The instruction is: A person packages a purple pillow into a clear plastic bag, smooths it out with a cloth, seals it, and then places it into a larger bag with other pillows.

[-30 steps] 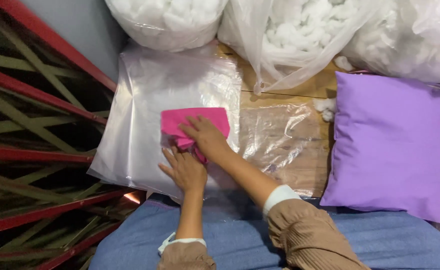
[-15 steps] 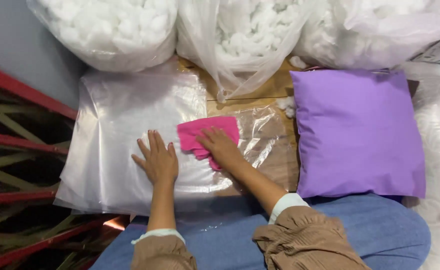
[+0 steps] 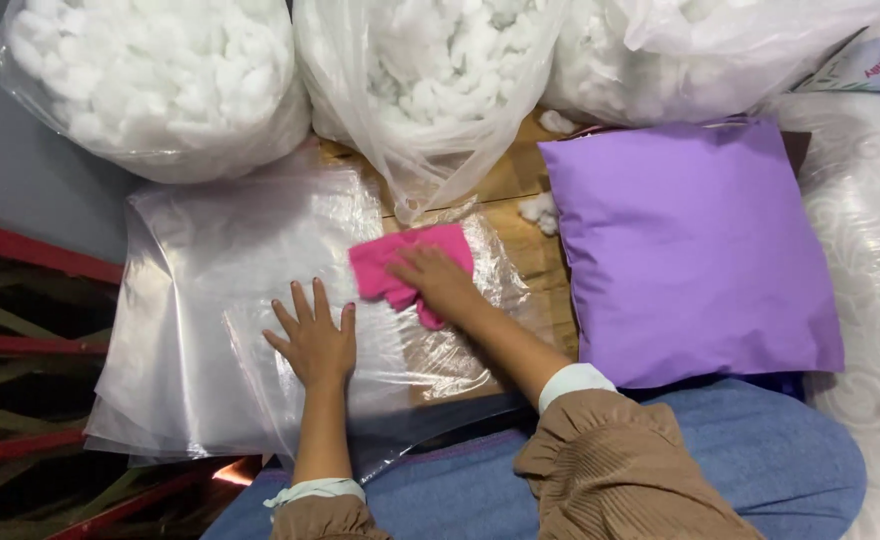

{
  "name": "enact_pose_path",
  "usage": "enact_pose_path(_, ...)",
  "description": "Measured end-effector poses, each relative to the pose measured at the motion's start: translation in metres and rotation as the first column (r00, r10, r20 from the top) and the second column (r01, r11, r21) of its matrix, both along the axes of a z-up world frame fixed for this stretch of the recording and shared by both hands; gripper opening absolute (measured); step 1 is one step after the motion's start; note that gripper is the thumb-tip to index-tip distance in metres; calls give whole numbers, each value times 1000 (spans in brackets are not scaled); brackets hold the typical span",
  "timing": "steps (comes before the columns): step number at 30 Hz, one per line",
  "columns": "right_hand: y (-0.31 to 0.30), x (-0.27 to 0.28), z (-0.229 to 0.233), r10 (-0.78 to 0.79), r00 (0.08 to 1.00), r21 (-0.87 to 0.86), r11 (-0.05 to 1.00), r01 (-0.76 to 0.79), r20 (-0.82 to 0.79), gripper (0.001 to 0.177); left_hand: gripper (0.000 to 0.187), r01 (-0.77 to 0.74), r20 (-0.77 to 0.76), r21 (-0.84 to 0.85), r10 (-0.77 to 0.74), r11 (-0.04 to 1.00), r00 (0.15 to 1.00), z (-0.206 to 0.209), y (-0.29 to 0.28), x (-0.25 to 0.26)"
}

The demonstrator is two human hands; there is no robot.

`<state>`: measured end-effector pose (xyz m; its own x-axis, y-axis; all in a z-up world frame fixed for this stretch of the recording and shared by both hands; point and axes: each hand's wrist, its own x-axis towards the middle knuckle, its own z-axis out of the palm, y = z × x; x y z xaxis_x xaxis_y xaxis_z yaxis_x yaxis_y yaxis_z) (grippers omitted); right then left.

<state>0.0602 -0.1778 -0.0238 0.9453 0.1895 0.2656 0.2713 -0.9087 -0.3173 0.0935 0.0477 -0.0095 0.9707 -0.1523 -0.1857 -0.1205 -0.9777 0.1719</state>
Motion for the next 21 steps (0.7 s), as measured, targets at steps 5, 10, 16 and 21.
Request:
enact_pose_path(5,-114,52,-30,-406,911,-104,911,399,-66,48,73,-1,-13,15,1,1000,1000,-1,-2,33)
enact_pose_path(10,-18,-31,83,-352,844,372,780,503,-404,36,71,-86,-16,-48,85,995,996,32,-20,8)
enact_pose_path(16,-18,-67,12,24,977,13,1000,-22,-213,85,73,-33,-58,-38,30,999,998,14,-19,-29)
enact_pose_path(21,-90,-43,-25,-480,832,53,858,512,-278,80,74,-21,-43,-93,17,995,999,21,-16,-48)
